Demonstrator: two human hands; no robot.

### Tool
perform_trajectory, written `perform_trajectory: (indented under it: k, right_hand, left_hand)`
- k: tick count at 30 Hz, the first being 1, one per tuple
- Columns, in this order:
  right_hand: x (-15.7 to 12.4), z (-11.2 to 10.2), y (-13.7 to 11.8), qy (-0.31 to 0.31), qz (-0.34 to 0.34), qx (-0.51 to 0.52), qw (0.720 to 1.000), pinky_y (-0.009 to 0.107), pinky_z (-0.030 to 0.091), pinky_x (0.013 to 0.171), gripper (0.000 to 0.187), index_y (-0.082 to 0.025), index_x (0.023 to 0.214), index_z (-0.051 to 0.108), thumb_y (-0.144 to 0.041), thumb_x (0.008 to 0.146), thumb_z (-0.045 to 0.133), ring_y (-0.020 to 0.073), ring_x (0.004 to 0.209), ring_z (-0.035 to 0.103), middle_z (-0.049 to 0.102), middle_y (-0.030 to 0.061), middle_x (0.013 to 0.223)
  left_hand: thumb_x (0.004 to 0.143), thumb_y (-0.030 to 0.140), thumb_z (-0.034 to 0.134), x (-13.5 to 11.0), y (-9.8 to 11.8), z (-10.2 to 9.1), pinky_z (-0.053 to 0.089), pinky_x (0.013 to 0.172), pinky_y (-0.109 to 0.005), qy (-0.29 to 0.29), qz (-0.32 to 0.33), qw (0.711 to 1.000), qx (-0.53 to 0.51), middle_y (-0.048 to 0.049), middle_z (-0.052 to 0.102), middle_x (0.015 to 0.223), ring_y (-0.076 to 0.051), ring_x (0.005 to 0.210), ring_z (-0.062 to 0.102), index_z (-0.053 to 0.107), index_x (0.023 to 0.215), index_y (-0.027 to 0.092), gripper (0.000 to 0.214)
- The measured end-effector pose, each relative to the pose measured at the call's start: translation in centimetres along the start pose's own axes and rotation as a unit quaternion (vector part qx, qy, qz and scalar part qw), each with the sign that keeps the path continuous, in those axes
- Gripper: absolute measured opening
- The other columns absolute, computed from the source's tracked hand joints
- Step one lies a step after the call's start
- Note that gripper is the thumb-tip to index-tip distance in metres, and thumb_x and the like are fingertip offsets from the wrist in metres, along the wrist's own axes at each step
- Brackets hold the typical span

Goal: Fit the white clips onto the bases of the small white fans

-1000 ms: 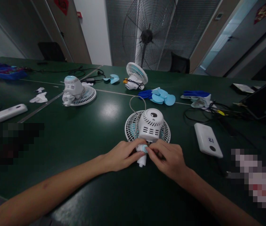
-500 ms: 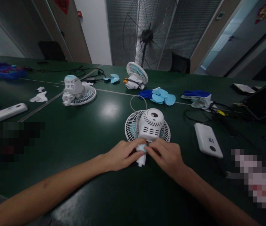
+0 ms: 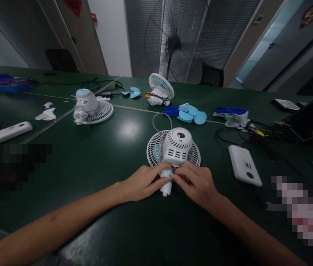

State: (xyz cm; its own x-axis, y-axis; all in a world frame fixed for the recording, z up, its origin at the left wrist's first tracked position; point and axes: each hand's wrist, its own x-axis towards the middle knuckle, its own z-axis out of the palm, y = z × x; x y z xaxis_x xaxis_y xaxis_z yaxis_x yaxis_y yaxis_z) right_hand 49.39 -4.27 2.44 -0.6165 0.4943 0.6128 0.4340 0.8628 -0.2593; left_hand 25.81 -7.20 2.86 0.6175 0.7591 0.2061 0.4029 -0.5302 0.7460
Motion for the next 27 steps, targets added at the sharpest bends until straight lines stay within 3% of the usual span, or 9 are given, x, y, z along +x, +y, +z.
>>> perform_trajectory:
  k: [2,4,7,9,11,16,21,24,27]
  right_hand:
    - [0.3,0.2,-1.0,0.002,0.039,-0.005,0.999,0.026,0.037,0.052,0.029,-0.018,0.075,0.061,-0.026,0.102,0.056,0.0100,0.057,0.054,0.061,-0.0002,0.070]
    - [0.3,0.1,-1.5,0.005,0.052,0.000,0.999,0.026,0.036,0.051,0.028,-0.018,0.074,0.060,-0.025,0.101,0.055,0.0095,0.056,0.052,0.059,-0.0005,0.069]
    - [-0.1,-0.3,-0.9,-0.005,0.002,0.018,1.000,0.025,0.042,0.056,0.010,-0.016,0.097,0.067,-0.024,0.099,0.060,0.0111,0.065,0.060,0.069,0.0024,0.084]
    - [-0.6,-0.6,0.0,-0.019,-0.057,0.013,0.998,0.026,0.046,0.061,0.020,-0.017,0.118,0.065,-0.022,0.100,0.061,0.0128,0.075,0.066,0.073,0.0050,0.100]
    - [-0.8,-0.5,0.7,-0.024,-0.084,-0.003,0.996,0.026,0.047,0.064,0.026,-0.019,0.127,0.063,-0.020,0.101,0.060,0.0132,0.080,0.068,0.074,0.0053,0.107]
    - [-0.3,-0.1,0.0,0.000,-0.009,-0.002,1.000,0.026,0.045,0.061,0.013,-0.018,0.102,0.068,-0.028,0.103,0.060,0.0117,0.067,0.064,0.071,0.0013,0.084]
    - [0.6,0.0,-1.9,-0.006,0.064,0.005,0.998,0.026,0.035,0.051,0.028,-0.017,0.079,0.059,-0.027,0.105,0.054,0.0093,0.055,0.053,0.061,-0.0008,0.070]
    - [0.5,-0.3,-1.8,-0.009,0.064,0.010,0.998,0.026,0.037,0.052,0.025,-0.017,0.081,0.060,-0.025,0.104,0.054,0.0097,0.056,0.054,0.062,-0.0006,0.070]
    - [0.1,-0.7,-0.7,-0.016,-0.002,0.014,1.000,0.026,0.044,0.058,0.012,-0.016,0.105,0.067,-0.024,0.102,0.057,0.0116,0.067,0.063,0.071,0.0030,0.089]
  left_hand:
    - [0.110,0.043,0.038,0.0,0.0,0.0,0.050,0.066,-0.025,-0.001,0.000,1.000,0.005,-0.0039,0.066,0.094,-0.014,0.073,0.063,0.048,0.134,0.018,0.036]
    - [0.110,0.044,0.039,0.0,0.0,0.0,0.049,0.065,-0.025,-0.001,-0.003,1.000,0.004,-0.0033,0.066,0.092,-0.014,0.072,0.063,0.048,0.134,0.018,0.036]
    - [0.110,0.043,0.039,0.0,0.1,-0.1,0.048,0.064,-0.025,0.000,-0.006,1.000,-0.005,-0.0025,0.064,0.090,-0.013,0.071,0.062,0.049,0.132,0.018,0.035]
    - [0.110,0.043,0.040,0.0,0.2,-0.1,0.048,0.064,-0.025,0.001,-0.006,1.000,-0.013,-0.0024,0.063,0.090,-0.013,0.071,0.061,0.050,0.130,0.018,0.034]
    - [0.110,0.043,0.040,0.0,0.1,-0.1,0.048,0.065,-0.025,0.001,-0.004,1.000,-0.016,-0.0027,0.064,0.090,-0.013,0.071,0.061,0.050,0.131,0.018,0.034]
    - [0.111,0.042,0.036,0.0,-0.1,-0.1,0.051,0.070,-0.027,-0.004,0.001,1.000,-0.006,-0.0044,0.066,0.095,-0.014,0.075,0.063,0.048,0.134,0.018,0.036]
    - [0.110,0.042,0.038,0.0,-0.2,0.0,0.052,0.070,-0.028,-0.003,0.003,1.000,-0.006,-0.0061,0.068,0.096,-0.015,0.077,0.065,0.049,0.135,0.017,0.036]
    - [0.110,0.041,0.039,-0.1,-0.2,0.0,0.052,0.070,-0.028,0.002,0.003,1.000,-0.009,-0.0058,0.068,0.096,-0.015,0.076,0.065,0.049,0.134,0.017,0.036]
    - [0.110,0.041,0.039,-0.1,-0.1,0.0,0.051,0.070,-0.027,0.000,-0.005,1.000,-0.015,-0.0054,0.068,0.097,-0.015,0.076,0.064,0.048,0.136,0.017,0.036]
